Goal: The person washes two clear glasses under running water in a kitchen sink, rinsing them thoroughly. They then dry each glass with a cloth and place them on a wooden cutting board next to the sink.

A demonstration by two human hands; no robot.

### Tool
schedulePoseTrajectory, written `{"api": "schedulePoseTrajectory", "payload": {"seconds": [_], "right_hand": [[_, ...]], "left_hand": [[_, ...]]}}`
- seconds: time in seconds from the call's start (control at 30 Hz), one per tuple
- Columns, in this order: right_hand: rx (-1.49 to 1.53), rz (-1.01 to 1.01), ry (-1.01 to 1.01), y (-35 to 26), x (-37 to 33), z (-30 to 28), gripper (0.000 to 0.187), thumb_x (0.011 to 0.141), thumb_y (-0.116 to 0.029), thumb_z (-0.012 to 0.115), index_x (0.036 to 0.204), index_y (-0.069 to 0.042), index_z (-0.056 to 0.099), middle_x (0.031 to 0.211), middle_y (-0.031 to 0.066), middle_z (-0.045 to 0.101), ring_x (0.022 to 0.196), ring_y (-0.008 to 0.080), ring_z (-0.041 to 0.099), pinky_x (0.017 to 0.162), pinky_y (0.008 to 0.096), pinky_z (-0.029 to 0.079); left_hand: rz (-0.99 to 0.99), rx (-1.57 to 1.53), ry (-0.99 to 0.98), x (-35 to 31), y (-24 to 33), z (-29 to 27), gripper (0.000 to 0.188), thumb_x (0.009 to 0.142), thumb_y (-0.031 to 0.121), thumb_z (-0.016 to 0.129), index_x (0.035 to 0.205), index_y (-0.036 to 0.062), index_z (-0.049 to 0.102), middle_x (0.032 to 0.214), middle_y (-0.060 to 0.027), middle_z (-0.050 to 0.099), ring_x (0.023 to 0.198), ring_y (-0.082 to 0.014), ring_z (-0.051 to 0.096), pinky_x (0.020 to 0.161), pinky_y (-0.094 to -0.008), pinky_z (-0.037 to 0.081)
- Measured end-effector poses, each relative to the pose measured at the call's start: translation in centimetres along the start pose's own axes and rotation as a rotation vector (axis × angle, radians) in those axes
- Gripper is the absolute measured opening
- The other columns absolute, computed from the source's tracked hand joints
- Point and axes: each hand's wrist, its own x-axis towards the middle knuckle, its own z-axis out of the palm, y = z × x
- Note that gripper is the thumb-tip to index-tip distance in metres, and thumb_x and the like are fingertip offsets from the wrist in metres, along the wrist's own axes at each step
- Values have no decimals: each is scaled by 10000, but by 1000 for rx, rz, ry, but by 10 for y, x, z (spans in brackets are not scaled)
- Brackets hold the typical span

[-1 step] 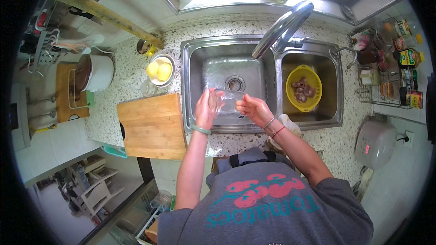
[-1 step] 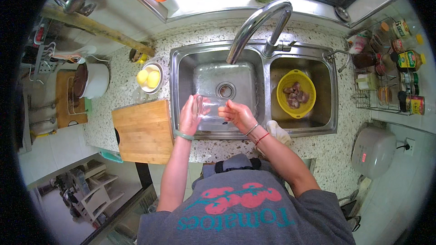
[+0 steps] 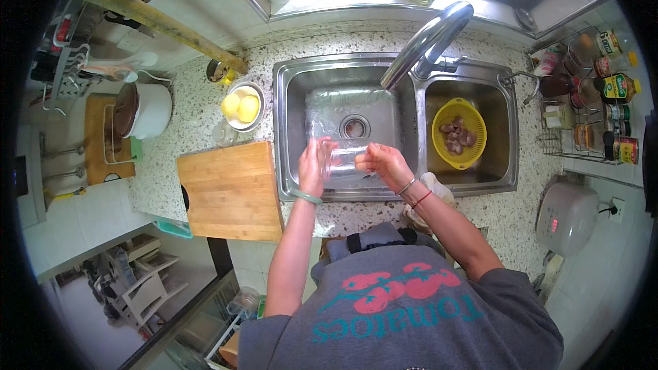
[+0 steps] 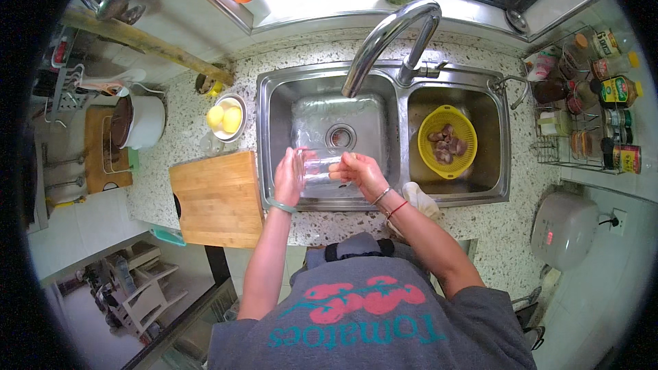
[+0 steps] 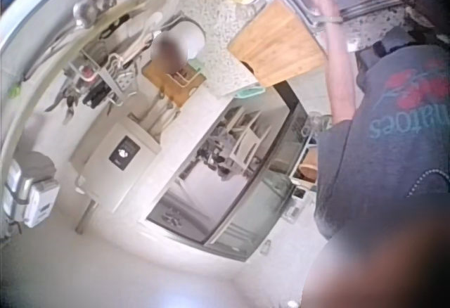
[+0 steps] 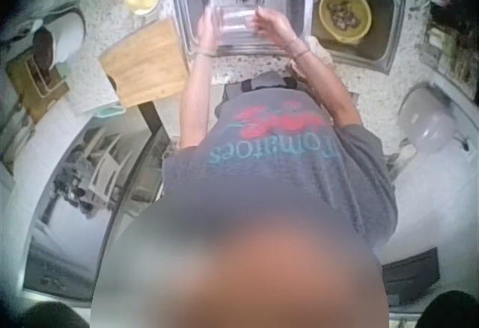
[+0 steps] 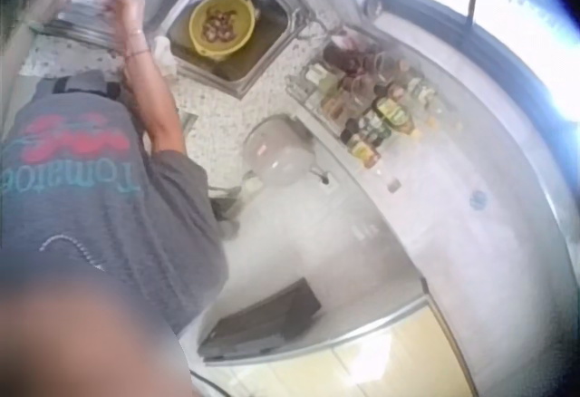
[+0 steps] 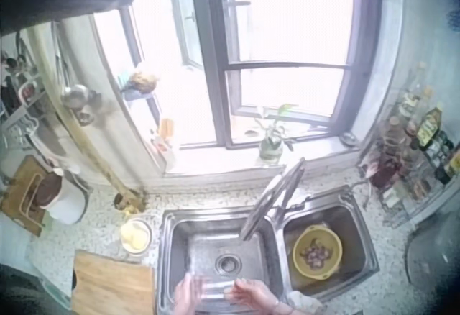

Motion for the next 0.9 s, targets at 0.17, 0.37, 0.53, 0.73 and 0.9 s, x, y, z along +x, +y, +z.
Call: {"api": "schedulePoseTrajectory", "payload": {"seconds": [0.17,0.37,0.53,0.73,0.9], "right_hand": [[-1055,-549,178,2,-18,30,187,861,-227,638,924,-55,604,696,128,655,671,297,656,573,402,506],[-1506,-893,-137,8,-35,60,115,830,-155,589,872,-50,571,651,123,603,640,313,614,634,408,475],[-1751,-977,-123,-4,-40,77,123,747,-133,602,834,-54,567,742,90,638,769,253,648,810,397,461],[-1715,-1302,28,-30,-66,101,187,752,-204,688,895,-101,627,828,7,644,916,151,610,835,372,449],[-1709,-1170,-39,-21,-60,95,197,711,-216,724,837,-116,610,828,6,613,860,179,577,707,353,424]], "left_hand": [[-232,-285,-35,-19,-14,19,501,985,529,362,1316,156,420,1215,-126,556,1086,-267,576,917,-478,484],[-236,-493,-87,-8,-24,6,497,955,522,437,1312,176,437,1170,-142,564,1081,-335,572,878,-517,504],[-209,-601,-16,-8,-33,3,470,963,483,439,1304,160,459,1139,-141,576,1065,-335,581,924,-473,492],[-127,-748,-111,-19,-26,10,469,954,471,463,1290,143,463,1114,-149,589,1063,-356,589,908,-493,504],[-116,-709,-70,-24,-6,6,479,965,477,426,1276,116,473,1123,-160,591,1075,-364,586,897,-489,516]]}}
